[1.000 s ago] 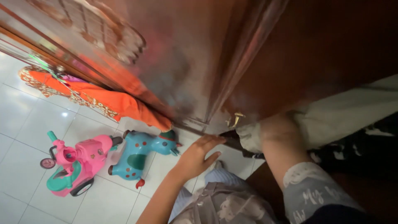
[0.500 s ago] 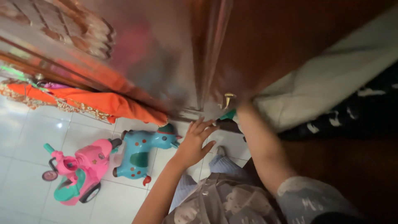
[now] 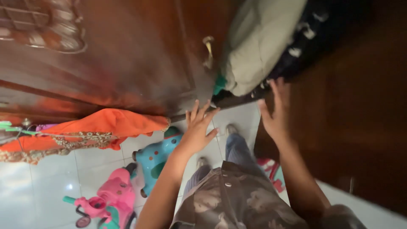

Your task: Tidying up various objects on the floor and bed and putting them into bags.

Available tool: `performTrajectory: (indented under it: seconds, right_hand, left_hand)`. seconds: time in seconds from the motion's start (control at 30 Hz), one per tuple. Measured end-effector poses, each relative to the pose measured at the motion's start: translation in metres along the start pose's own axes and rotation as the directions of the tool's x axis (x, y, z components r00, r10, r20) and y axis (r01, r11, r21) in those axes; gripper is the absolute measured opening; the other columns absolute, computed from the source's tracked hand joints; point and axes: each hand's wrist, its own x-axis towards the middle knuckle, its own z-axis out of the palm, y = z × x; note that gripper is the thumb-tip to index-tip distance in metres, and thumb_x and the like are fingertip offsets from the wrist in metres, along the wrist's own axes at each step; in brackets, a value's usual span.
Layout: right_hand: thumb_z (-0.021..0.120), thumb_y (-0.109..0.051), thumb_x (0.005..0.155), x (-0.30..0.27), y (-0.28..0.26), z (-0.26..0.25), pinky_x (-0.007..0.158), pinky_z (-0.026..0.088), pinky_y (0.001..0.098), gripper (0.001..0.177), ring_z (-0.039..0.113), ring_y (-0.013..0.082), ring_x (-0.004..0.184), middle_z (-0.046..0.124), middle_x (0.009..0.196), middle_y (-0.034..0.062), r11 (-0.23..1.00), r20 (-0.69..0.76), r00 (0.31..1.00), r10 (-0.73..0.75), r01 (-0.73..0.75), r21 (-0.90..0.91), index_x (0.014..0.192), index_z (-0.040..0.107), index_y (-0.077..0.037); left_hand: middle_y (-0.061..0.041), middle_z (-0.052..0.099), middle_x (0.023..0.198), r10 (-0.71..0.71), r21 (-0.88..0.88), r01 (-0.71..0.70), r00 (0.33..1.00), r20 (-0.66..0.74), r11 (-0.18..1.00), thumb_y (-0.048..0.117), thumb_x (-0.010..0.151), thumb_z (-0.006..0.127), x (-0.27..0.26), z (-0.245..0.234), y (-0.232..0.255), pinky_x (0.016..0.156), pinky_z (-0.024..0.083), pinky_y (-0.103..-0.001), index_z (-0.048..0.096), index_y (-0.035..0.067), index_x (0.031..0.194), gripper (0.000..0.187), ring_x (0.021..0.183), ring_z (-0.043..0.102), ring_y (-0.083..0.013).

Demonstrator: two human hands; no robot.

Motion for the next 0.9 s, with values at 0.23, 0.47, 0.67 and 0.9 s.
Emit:
performTrajectory:
  seconds: [0.23, 0.47, 0.67, 0.9]
  right_hand:
    - [0.072, -0.02, 0.109, -0.15, -0.062, -0.09, 0.132, 0.01, 0.0613, 0.068, 0.004, 0.0447, 0.16, 0.017, 0.178, 0.0179, 0.9, -0.483, 0.871, -0.084, -0.141, -0.412, 0.165, 0.034, -0.012]
    - [0.066, -0.029, 0.112, -0.257, -0.007, -0.144, 0.124, 0.027, 0.049, 0.079, 0.03, 0.0337, 0.156, 0.027, 0.164, 0.0166, 0.955, -0.919, 0.371, 0.136, -0.295, 0.022, 0.157, 0.008, -0.001]
    - [0.048, -0.021, 0.117, -0.268, 0.022, -0.152, 0.118, 0.038, 0.0328, 0.049, 0.049, 0.02, 0.131, 0.052, 0.145, 0.014, 0.902, -0.619, 0.657, 0.431, -0.336, 0.271, 0.159, 0.036, 0.002]
    - [0.068, -0.009, 0.096, -0.247, -0.022, -0.111, 0.084, 0.054, 0.0305, 0.054, 0.066, 0.0175, 0.107, 0.068, 0.124, 0.0118, 0.888, -0.414, 0.793, 0.448, -0.34, 0.309, 0.147, 0.052, -0.002]
  left_hand:
    - [-0.014, 0.025, 0.166, 0.1, 0.015, -0.102, 0.987, 0.127, 0.995, 0.031, 0.085, 0.077, -0.028, 0.011, 0.012, 0.117, 0.006, -0.072, 0.048, 0.019, 0.149, 0.072, 0.155, 0.007, -0.0454]
    - [-0.013, 0.026, 0.166, 0.206, -0.088, -0.19, 0.948, 0.241, 0.978, 0.028, 0.085, 0.077, -0.035, 0.031, 0.058, 0.117, 0.006, -0.071, 0.05, 0.019, 0.147, 0.068, 0.154, 0.009, -0.0439]
    - [-0.01, 0.04, 0.161, 0.315, -0.099, -0.313, 0.949, 0.012, 0.945, 0.02, 0.087, 0.075, -0.02, 0.023, 0.092, 0.122, 0.013, -0.068, 0.059, 0.017, 0.14, 0.056, 0.154, 0.022, -0.042]
    - [-0.01, 0.051, 0.154, 0.367, -0.11, -0.391, 0.91, -0.192, 0.914, 0.015, 0.093, 0.072, -0.015, -0.013, 0.138, 0.125, 0.022, -0.06, 0.064, 0.01, 0.134, 0.042, 0.151, 0.033, -0.041]
